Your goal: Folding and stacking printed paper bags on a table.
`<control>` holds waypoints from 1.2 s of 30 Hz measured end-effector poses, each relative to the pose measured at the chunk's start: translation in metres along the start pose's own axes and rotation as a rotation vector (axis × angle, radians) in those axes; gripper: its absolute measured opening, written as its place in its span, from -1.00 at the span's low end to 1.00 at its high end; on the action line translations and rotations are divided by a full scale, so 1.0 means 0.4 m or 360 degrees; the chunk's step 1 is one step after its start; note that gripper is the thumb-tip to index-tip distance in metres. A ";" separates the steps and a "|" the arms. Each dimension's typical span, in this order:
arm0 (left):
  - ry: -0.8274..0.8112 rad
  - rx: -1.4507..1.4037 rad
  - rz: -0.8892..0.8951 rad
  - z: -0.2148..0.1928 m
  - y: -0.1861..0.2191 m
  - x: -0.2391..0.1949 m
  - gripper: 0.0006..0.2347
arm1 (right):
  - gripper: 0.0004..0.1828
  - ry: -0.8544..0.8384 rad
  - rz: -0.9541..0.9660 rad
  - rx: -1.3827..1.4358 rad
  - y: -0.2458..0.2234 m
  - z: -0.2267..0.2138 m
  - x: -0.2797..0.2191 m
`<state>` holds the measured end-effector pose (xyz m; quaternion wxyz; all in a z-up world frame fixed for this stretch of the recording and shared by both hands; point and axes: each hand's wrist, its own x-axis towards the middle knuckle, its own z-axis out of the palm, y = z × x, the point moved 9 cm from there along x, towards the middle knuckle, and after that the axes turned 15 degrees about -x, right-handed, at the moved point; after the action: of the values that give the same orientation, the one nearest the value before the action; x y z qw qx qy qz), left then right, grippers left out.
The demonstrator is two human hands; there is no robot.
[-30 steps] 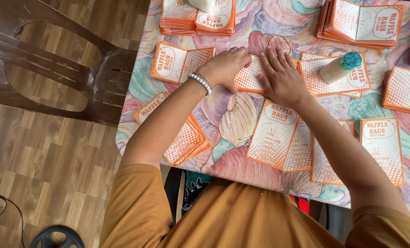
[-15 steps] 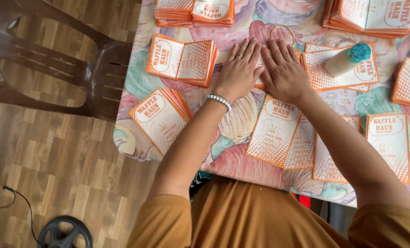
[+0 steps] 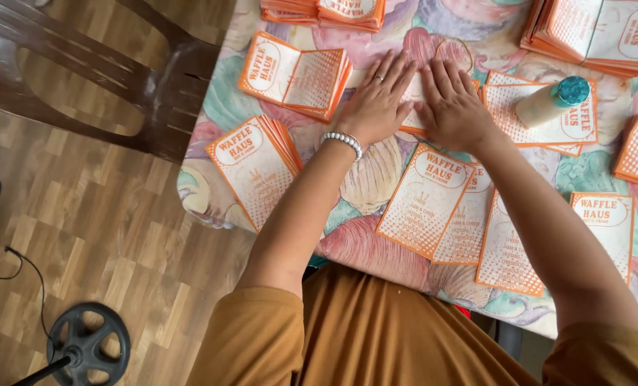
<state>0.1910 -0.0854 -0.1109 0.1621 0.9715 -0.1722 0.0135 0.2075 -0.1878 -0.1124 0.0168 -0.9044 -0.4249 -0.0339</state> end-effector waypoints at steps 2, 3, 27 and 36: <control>0.0002 -0.0149 0.0024 0.040 -0.039 0.028 -0.39 | -0.16 -0.0160 -0.0030 0.0045 0.039 0.030 0.016; 0.0007 -0.0301 0.0063 0.059 -0.055 0.048 -0.31 | -0.10 -0.0320 -0.0047 0.0081 0.062 0.055 0.021; -0.0267 0.0058 -0.0188 0.010 -0.065 0.047 0.06 | -0.68 0.0308 0.0161 -0.0427 0.010 -0.027 -0.222; -0.0733 0.0131 -0.0391 0.016 -0.058 -0.031 -0.10 | -0.55 0.0383 0.0225 -0.0458 -0.017 -0.034 -0.267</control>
<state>0.1871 -0.0629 -0.1251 0.0794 0.9684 -0.0847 -0.2207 0.1335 -0.2664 -0.1069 -0.0596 -0.9145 -0.3461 -0.2009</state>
